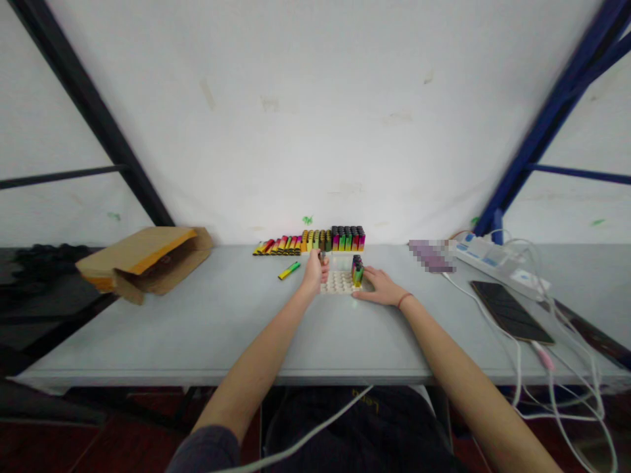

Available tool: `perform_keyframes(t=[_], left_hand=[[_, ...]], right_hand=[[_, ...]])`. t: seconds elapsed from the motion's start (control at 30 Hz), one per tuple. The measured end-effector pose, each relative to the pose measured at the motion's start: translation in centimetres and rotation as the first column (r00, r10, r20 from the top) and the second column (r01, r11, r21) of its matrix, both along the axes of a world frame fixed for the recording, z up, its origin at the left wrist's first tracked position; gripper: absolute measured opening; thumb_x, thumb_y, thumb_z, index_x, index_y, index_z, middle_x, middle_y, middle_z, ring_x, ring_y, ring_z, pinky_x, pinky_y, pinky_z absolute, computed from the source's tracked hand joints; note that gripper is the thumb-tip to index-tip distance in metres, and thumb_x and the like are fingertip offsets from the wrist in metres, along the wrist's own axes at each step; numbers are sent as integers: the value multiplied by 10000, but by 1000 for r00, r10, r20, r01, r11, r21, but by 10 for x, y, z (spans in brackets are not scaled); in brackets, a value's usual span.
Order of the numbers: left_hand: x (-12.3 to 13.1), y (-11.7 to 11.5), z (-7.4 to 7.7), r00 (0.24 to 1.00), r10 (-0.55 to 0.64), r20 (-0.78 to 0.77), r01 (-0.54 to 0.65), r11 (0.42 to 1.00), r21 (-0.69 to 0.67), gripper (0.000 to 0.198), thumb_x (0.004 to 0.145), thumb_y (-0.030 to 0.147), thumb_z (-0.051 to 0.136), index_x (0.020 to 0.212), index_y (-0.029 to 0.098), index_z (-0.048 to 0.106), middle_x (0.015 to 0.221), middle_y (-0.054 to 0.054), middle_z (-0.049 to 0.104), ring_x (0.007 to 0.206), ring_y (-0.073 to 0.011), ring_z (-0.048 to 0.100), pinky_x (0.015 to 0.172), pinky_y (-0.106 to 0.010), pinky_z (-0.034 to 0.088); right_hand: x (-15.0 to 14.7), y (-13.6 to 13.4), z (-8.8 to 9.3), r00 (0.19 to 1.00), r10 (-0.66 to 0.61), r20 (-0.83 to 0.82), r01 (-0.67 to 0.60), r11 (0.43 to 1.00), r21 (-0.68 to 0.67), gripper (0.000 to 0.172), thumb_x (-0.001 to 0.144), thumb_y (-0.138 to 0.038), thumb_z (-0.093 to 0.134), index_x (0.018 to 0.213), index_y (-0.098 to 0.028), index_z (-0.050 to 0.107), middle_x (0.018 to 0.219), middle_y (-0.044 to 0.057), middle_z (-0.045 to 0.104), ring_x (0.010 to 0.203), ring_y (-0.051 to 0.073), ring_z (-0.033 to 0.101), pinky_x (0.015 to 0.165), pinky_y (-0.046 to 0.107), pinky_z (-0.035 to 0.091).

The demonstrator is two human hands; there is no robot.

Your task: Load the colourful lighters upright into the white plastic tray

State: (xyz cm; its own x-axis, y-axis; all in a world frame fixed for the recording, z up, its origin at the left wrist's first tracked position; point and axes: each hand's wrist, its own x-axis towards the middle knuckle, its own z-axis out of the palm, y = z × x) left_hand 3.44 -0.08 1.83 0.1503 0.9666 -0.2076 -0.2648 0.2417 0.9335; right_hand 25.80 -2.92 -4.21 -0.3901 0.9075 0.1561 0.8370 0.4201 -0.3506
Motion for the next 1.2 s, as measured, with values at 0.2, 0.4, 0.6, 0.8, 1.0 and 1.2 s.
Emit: perform_keyframes(t=[0.2, 0.4, 0.6, 0.8, 1.0, 1.2], left_hand=[[1, 0, -2, 993, 119, 24, -120, 993, 19, 432, 992, 463, 311, 634, 225, 356, 450, 94, 211, 340, -60, 138, 380, -193, 99], [1, 2, -5, 994, 108, 25, -108, 994, -9, 461, 1000, 501, 291, 635, 229, 358, 445, 97, 199, 334, -62, 136, 378, -199, 97], [1, 3, -7, 991, 129, -21, -128, 991, 41, 452, 973, 547, 379, 650, 231, 367, 441, 101, 218, 345, -61, 145, 385, -198, 88], [3, 5, -11, 994, 97, -52, -91, 990, 107, 462, 1001, 587, 298, 744, 227, 430, 476, 100, 285, 352, -70, 218, 389, -197, 165], [11, -1, -17, 952, 44, -304, 139, 822, 553, 288, 963, 499, 522, 896, 219, 539, 696, 31, 565, 617, -123, 551, 606, -237, 465], [10, -4, -19, 832, 22, -555, 465, 519, 717, 294, 926, 445, 635, 1016, 176, 713, 1074, -103, 692, 985, -210, 653, 811, -307, 551]], right_hand=[[2, 1, -2, 1000, 11, -8, -11, 1000, 12, 839, 857, -763, 610, 1463, -184, 568, 1511, 203, 548, 1396, 402, 501, 1168, 577, 373], [1, 1, -1, 1000, 14, -14, -13, 1000, 11, 848, 858, -752, 617, 1458, -156, 567, 1514, 220, 542, 1395, 404, 504, 1172, 578, 371], [1, 1, -2, 1000, 11, -9, -10, 1000, 18, 828, 853, -747, 626, 1440, -165, 583, 1479, 216, 568, 1366, 400, 528, 1153, 569, 390], [0, 1, -1, 1000, 13, -15, -13, 1000, 25, 825, 856, -743, 628, 1445, -167, 580, 1478, 210, 572, 1374, 393, 526, 1157, 558, 391], [-1, 0, 0, 1000, 2, -3, -2, 1000, 24, 824, 859, -723, 645, 1448, -151, 575, 1494, 216, 561, 1377, 387, 529, 1158, 532, 396], [-1, 1, -2, 1000, -11, 10, 11, 1000, 19, 831, 857, -725, 644, 1454, -151, 567, 1469, 219, 576, 1345, 394, 546, 1145, 558, 401]])
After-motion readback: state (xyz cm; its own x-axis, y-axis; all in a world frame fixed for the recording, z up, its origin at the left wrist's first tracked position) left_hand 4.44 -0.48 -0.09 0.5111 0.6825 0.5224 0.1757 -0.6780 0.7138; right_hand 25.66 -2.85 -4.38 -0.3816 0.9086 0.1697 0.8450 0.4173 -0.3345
